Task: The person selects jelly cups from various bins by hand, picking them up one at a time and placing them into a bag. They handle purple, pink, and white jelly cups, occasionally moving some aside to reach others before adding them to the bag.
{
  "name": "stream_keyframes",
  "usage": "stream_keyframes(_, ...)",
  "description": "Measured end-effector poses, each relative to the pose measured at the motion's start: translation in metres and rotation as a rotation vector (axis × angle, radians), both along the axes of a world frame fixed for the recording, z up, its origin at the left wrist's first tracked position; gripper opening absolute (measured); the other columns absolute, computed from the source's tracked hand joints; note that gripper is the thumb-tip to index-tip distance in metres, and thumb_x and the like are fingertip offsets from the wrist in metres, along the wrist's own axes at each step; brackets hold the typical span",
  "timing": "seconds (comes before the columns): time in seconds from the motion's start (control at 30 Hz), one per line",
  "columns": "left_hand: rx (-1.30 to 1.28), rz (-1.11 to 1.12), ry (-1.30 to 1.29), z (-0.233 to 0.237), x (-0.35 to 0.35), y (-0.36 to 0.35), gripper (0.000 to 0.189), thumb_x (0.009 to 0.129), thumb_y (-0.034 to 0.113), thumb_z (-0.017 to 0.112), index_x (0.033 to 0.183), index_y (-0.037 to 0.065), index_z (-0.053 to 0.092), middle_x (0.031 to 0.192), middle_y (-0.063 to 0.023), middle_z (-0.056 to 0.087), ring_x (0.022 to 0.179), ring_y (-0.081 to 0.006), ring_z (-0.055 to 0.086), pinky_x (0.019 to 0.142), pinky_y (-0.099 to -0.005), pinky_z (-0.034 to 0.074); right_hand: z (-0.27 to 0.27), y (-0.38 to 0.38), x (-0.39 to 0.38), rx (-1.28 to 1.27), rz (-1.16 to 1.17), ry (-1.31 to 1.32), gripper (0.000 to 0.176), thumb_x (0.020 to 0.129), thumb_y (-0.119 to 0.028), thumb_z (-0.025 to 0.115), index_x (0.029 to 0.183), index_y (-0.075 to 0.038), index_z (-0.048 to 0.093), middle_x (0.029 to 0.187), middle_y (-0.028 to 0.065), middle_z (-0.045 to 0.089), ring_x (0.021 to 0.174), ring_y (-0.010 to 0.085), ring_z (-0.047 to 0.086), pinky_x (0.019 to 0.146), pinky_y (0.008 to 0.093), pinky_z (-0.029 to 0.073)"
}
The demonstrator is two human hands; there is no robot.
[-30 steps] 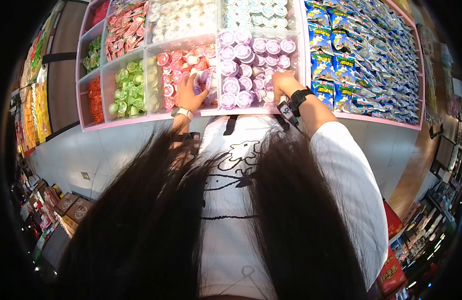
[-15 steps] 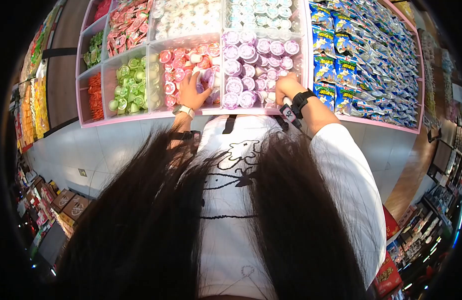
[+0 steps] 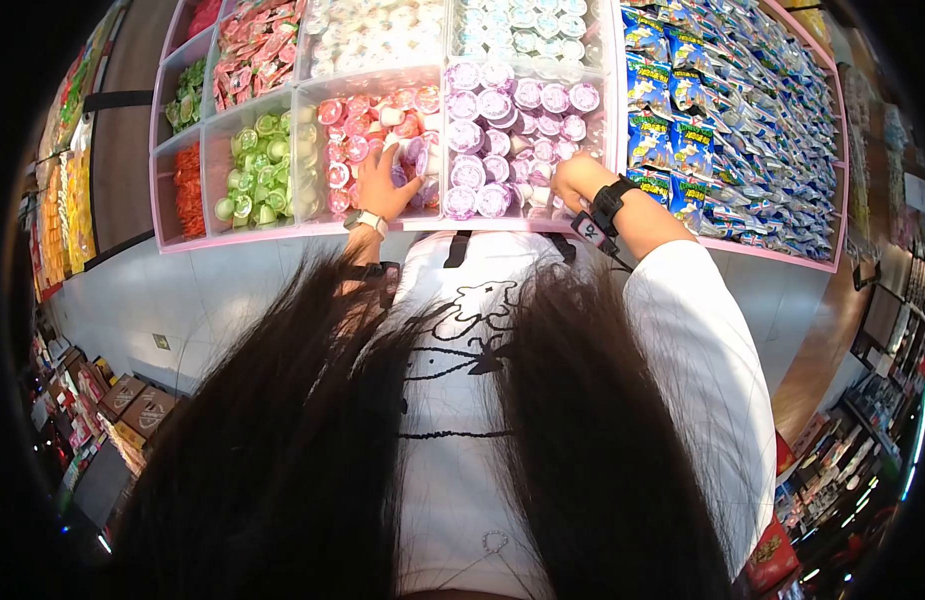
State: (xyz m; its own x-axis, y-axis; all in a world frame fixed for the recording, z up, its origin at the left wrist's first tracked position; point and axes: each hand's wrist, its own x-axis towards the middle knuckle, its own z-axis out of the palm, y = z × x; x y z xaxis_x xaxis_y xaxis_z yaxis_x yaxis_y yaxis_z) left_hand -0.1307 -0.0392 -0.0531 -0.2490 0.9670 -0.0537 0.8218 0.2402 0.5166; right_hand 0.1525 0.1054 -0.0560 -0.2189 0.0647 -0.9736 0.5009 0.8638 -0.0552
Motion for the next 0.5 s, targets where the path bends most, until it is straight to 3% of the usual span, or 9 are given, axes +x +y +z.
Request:
stream_keyframes(0.13,-0.031,0.006,0.005,0.001,0.000,0.001,0.069,0.060,0.039,0.067,0.118,0.010,0.045,0.121,-0.0228,0.038,0.112,-0.0386,0.034,0.093,-0.0465,0.028,0.044,-0.010,-0.012,0.056,0.031,0.074,0.065,0.042,-0.015,0.077,0.104,-0.020,0.059,0.108,0.0052,0.055,0.095,0.0261,0.056,0.078,0.0399,0.043)
stream_keyframes(0.23,-0.030,0.005,0.009,0.000,0.001,0.001,0.068,0.061,0.038,0.067,0.118,0.009,0.045,0.121,-0.0231,0.038,0.113,-0.0387,0.033,0.094,-0.0464,0.028,0.040,-0.014,-0.014,0.078,0.090,0.019,0.070,0.042,-0.015,0.078,0.108,-0.022,0.057,0.112,0.0054,0.052,0.101,0.0295,0.052,0.076,0.0423,0.045)
stream_keyframes(0.37,-0.019,0.012,0.027,0.000,0.000,-0.001,0.066,0.063,0.038,0.066,0.119,0.011,0.045,0.120,-0.0237,0.039,0.111,-0.0386,0.035,0.093,-0.0452,0.030,0.013,-0.012,-0.010,-0.022,0.258,-0.008,0.078,0.041,-0.013,0.078,0.115,-0.023,0.053,0.106,0.0057,0.056,0.093,0.0240,0.057,0.072,0.0355,0.048)
stream_keyframes(0.5,-0.003,0.016,0.026,-0.001,0.000,0.000,0.066,0.063,0.037,0.067,0.119,0.010,0.045,0.119,-0.0236,0.040,0.111,-0.0385,0.036,0.092,-0.0449,0.030,0.026,-0.002,-0.010,-0.146,0.083,0.008,0.079,0.038,-0.014,0.076,0.114,-0.019,0.054,0.103,0.0091,0.058,0.087,0.0221,0.060,0.069,0.0336,0.049)
